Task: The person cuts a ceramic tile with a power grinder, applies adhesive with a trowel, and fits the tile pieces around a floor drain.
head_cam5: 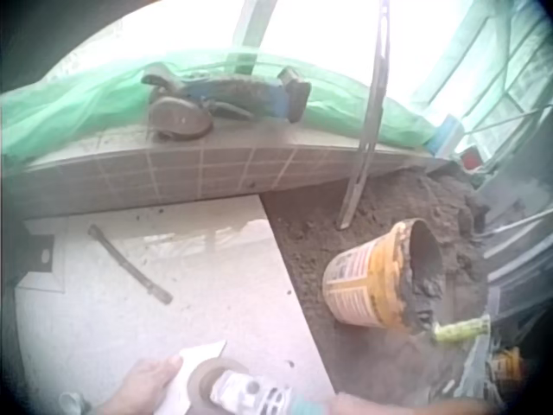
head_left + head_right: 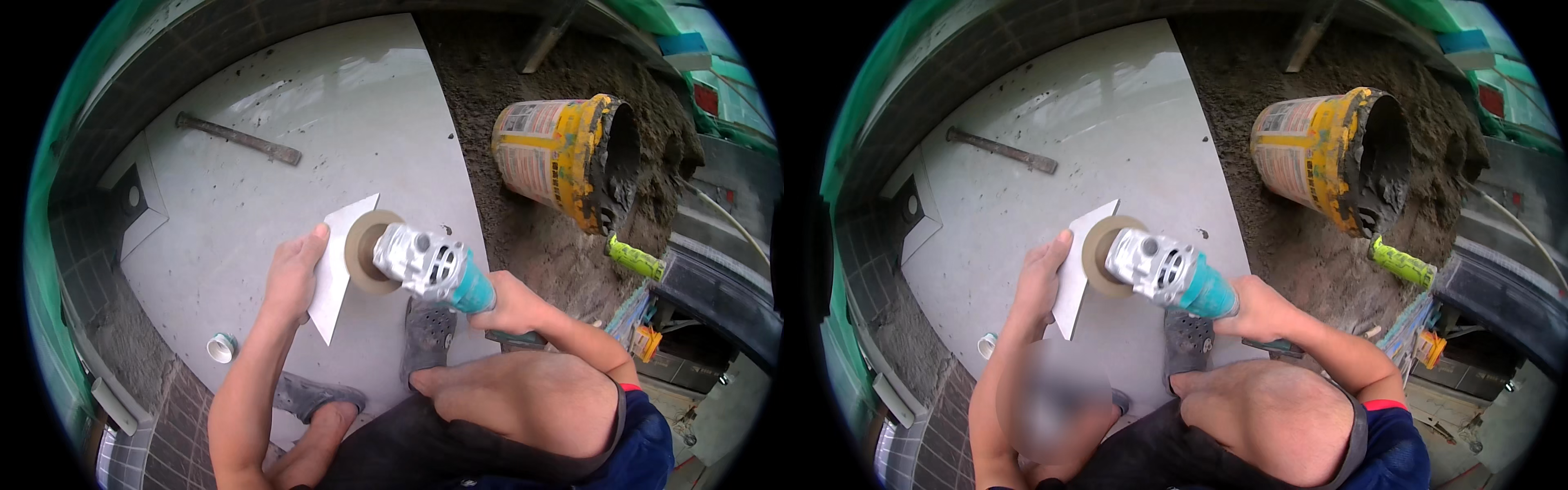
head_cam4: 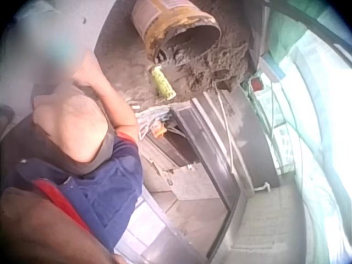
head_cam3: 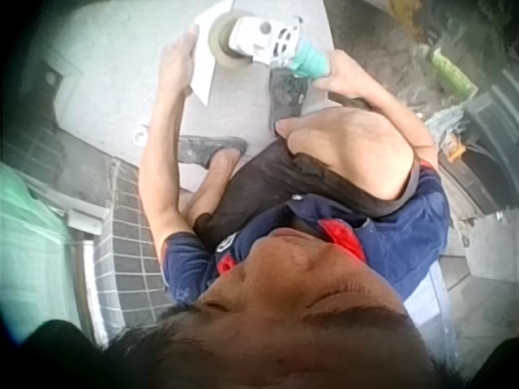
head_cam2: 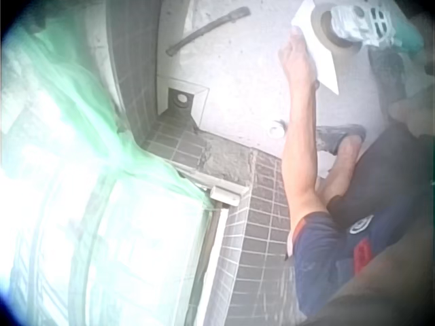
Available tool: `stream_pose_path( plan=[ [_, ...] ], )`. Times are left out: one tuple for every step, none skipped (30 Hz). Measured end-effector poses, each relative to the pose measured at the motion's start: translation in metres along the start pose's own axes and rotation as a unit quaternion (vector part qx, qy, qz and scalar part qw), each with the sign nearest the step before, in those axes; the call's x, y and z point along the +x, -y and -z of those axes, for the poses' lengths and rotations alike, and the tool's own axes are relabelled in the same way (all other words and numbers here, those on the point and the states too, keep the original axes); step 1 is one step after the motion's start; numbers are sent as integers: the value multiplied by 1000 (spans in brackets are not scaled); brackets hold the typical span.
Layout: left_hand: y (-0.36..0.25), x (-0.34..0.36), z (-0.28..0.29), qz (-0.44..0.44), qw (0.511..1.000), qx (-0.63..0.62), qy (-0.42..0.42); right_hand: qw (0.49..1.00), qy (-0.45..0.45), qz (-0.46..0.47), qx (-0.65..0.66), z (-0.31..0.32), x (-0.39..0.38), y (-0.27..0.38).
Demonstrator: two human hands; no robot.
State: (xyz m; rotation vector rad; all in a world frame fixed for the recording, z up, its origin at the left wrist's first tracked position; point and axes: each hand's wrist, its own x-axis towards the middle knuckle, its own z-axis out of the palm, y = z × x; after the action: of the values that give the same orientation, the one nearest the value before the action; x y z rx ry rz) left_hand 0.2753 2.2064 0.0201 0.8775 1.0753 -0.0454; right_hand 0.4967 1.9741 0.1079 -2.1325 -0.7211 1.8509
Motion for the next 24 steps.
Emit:
stream_pose_path(
  plan=[
    [-1,1,0,1,1000,-8,-2,1000,-5,-1,9,1,1,0],
    [-2,1,-1,2,1000,-16,-3,1000,-9,-1,18,1,2,1],
    [-4,1,-2,2,1000,-25,-7,1000,-1,6,18,1,1,1],
    [-4,2,-4,-1,999,-35,-13,1000,8,13,19,-2,-1,1],
    [-4,2,-6,-5,999,-45,-19,999,17,19,19,-3,-3,2],
    [-4,2,-7,-8,998,-54,-25,999,30,22,6,-5,-5,4],
    [-4,2,-6,-6,998,-54,-23,999,43,24,-8,-7,-6,7],
    [-6,2,-5,-5,998,-54,-21,998,55,26,-21,-8,-7,10],
    [-7,2,-4,-3,998,-54,-18,997,62,25,-27,-8,-8,13],
    [-9,1,-5,2,998,-52,-24,997,68,25,-32,-9,-9,17],
    [-12,-1,-6,7,998,-51,-30,996,74,25,-37,-10,-8,18],
    [-15,-2,-7,11,998,-50,-34,996,77,23,-38,-10,-9,18],
    [-16,-2,-8,10,998,-57,-31,996,80,22,-37,-11,-9,17],
    [-16,-3,-8,9,998,-63,-27,996,83,21,-37,-12,-9,16],
    [-17,-3,-9,6,997,-70,-23,996,80,27,-35,-11,-9,16],
    [-16,-2,-8,1,997,-74,-24,996,76,32,-32,-11,-9,17],
    [-11,0,-7,-3,997,-79,-26,996,72,38,-29,-11,-9,17],
    [-9,1,-8,-7,996,-83,-24,997,66,34,-31,-10,-9,16],
    [-9,0,-8,-1,996,-88,-15,997,59,30,-32,-9,-7,15],
    [-10,-1,-8,5,996,-93,-6,998,53,26,-32,-8,-5,13],
    [-11,-3,-8,13,995,-97,2,999,40,34,-10,-9,-2,11],
    [-12,-4,-11,19,995,-99,-1,999,27,43,12,-9,0,9],
    [-14,-6,-14,26,995,-100,-3,998,14,51,35,-9,3,6],
    [-15,-7,-16,32,994,-101,-6,998,6,50,43,-8,5,3]
  ],
)
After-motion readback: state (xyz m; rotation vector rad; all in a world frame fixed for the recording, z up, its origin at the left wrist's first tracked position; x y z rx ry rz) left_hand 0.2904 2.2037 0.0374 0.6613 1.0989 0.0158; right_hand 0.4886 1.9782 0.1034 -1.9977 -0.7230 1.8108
